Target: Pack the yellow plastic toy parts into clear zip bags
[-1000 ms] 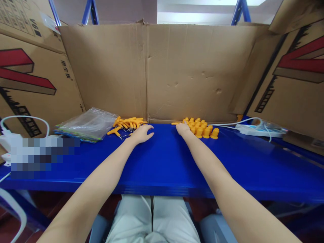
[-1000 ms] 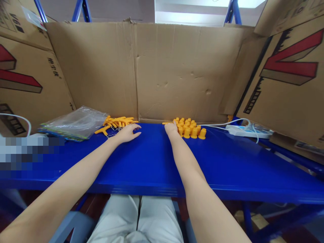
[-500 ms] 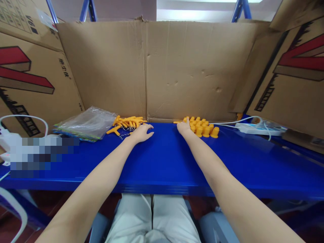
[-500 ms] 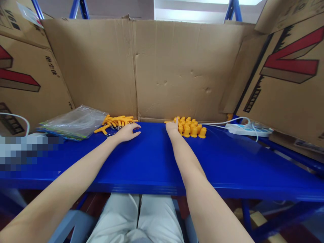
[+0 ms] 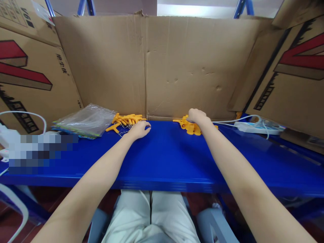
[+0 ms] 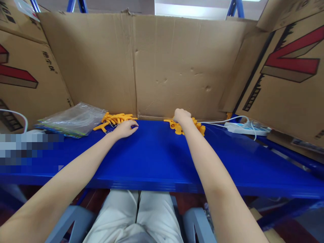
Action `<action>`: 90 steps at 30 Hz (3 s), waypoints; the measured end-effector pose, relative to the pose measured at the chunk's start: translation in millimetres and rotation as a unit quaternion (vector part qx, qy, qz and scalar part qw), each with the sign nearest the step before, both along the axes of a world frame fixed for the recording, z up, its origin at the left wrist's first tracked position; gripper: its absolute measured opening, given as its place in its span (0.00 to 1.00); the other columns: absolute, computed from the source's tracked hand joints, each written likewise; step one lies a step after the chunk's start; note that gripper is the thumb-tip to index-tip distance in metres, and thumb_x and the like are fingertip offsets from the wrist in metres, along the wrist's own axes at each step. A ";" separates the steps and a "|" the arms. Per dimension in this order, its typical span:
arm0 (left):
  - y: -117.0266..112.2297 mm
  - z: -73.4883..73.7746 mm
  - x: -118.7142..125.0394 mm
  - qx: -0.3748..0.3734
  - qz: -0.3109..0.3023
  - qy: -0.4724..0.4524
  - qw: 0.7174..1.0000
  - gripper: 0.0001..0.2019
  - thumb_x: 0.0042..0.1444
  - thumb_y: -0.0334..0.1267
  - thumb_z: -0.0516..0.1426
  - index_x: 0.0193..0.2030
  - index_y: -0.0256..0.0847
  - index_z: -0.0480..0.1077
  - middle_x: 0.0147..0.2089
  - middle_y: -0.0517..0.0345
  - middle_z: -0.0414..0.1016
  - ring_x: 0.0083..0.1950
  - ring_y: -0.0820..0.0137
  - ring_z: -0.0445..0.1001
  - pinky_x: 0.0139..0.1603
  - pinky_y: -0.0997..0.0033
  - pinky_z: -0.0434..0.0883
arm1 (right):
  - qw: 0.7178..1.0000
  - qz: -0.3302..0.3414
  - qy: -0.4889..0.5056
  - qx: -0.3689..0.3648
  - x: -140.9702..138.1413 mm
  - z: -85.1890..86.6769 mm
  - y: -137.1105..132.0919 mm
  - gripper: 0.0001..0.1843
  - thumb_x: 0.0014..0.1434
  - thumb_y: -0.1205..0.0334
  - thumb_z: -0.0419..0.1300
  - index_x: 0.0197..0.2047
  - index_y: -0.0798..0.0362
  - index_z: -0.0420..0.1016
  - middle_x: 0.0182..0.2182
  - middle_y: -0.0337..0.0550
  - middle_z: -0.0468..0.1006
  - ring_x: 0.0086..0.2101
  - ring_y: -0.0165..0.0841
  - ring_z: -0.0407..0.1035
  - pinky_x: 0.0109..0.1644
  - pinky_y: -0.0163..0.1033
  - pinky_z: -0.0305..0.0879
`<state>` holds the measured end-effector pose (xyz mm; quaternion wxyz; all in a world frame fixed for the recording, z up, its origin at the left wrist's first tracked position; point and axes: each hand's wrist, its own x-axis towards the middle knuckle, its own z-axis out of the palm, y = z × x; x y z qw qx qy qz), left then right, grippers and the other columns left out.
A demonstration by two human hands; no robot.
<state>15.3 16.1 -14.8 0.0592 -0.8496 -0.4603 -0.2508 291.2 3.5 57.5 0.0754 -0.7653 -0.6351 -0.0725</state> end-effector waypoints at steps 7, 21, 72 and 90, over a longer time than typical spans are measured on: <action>-10.6 19.0 -17.8 0.003 0.245 0.016 0.969 0.11 0.50 0.39 0.62 0.41 0.41 0.77 0.48 0.47 0.76 0.54 0.55 0.71 0.53 0.60 0.65 | 0.997 -0.019 -0.043 -0.068 1.1 -19.0 -12.4 0.23 0.52 0.68 0.60 0.53 0.58 0.72 0.50 0.58 0.75 0.51 0.46 0.68 0.52 0.48 0.62; 0.0 4.2 -29.9 0.002 0.221 0.023 0.975 0.15 0.59 0.41 0.54 0.53 0.50 0.73 0.64 0.50 0.60 0.66 0.55 0.54 0.62 0.50 0.55 | 0.953 0.179 0.238 0.062 -33.4 -66.2 9.3 0.10 0.53 0.60 0.63 0.28 0.55 0.68 0.26 0.43 0.76 0.28 0.30 0.69 0.30 0.33 0.59; -20.2 13.9 4.1 0.021 0.127 0.126 0.984 0.14 0.61 0.41 0.51 0.48 0.41 0.72 0.59 0.50 0.61 0.49 0.61 0.72 0.48 0.62 0.69 | 0.959 0.272 0.008 0.078 -49.6 -70.9 -9.4 0.13 0.58 0.67 0.55 0.47 0.55 0.71 0.48 0.50 0.75 0.49 0.41 0.69 0.48 0.41 0.58; -17.3 10.5 2.5 -0.019 0.164 0.094 0.982 0.18 0.59 0.40 0.52 0.54 0.41 0.70 0.57 0.48 0.61 0.50 0.61 0.72 0.49 0.62 0.69 | 0.949 0.297 0.029 0.100 -46.2 -71.8 -4.6 0.13 0.58 0.66 0.57 0.46 0.55 0.73 0.46 0.51 0.76 0.46 0.40 0.71 0.48 0.40 0.61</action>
